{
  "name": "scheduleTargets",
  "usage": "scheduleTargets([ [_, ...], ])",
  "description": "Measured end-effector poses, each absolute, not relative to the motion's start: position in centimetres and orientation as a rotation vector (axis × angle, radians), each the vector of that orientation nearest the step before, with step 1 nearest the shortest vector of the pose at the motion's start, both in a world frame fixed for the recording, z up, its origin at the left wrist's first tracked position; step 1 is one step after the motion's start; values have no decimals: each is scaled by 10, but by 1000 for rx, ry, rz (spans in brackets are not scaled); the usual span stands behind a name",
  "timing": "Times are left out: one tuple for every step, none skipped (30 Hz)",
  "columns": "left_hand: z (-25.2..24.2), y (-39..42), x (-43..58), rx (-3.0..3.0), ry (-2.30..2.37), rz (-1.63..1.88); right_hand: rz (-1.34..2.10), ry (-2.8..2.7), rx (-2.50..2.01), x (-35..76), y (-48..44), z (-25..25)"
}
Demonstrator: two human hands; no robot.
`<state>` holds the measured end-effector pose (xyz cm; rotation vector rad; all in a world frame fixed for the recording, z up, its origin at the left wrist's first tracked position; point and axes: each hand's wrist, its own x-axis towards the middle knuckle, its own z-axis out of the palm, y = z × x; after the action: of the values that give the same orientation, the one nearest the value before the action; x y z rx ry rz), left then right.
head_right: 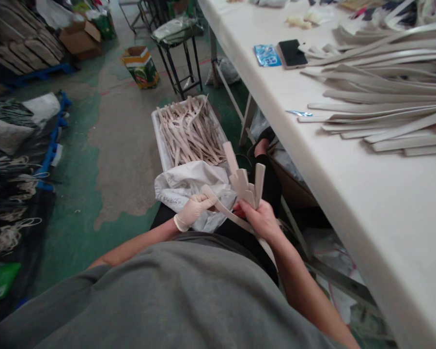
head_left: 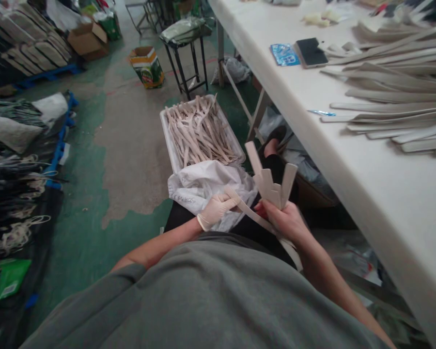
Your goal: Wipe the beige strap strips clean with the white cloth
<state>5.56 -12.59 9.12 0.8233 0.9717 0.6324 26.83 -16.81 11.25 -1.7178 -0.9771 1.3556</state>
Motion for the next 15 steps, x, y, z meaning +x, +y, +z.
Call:
scheduleTargets([
  [91,-134,53,828,966,597,1256,-980,-1778,271,-169,112],
  [91,-141,51,838,959,559,1183,-986,-1825,274,-171,112],
  [91,-148,50,856,954,520,1150,-994,-1856,275,-173,113],
  [90,-153,49,879,952,486,1175,-1017,-1866,275,-176,115],
  [89,-156,49,908,954,462,1254,-1053,-1854,273,-179,116],
  [88,-159,50,946,960,453,1367,-1098,-1822,271,-183,118],
  [87,-160,51,996,971,462,1473,-1145,-1781,269,-187,119],
  [85,-160,53,1052,986,475,1549,-1193,-1747,266,-190,119],
  [83,-159,55,1103,1005,490,1593,-1244,-1723,262,-194,119],
  [81,-159,58,1138,1018,497,1609,-1294,-1710,260,-196,119],
  [78,-158,61,1156,1021,492,1601,-1338,-1707,257,-198,119],
  [76,-158,63,1160,1016,480,1580,-1377,-1718,255,-200,119],
  [75,-157,63,1160,1005,467,1560,-1408,-1736,254,-200,119],
  [74,-157,62,1168,988,454,1547,-1423,-1752,253,-201,120],
  [74,-155,58,1195,978,439,1546,-1407,-1767,254,-201,120],
])
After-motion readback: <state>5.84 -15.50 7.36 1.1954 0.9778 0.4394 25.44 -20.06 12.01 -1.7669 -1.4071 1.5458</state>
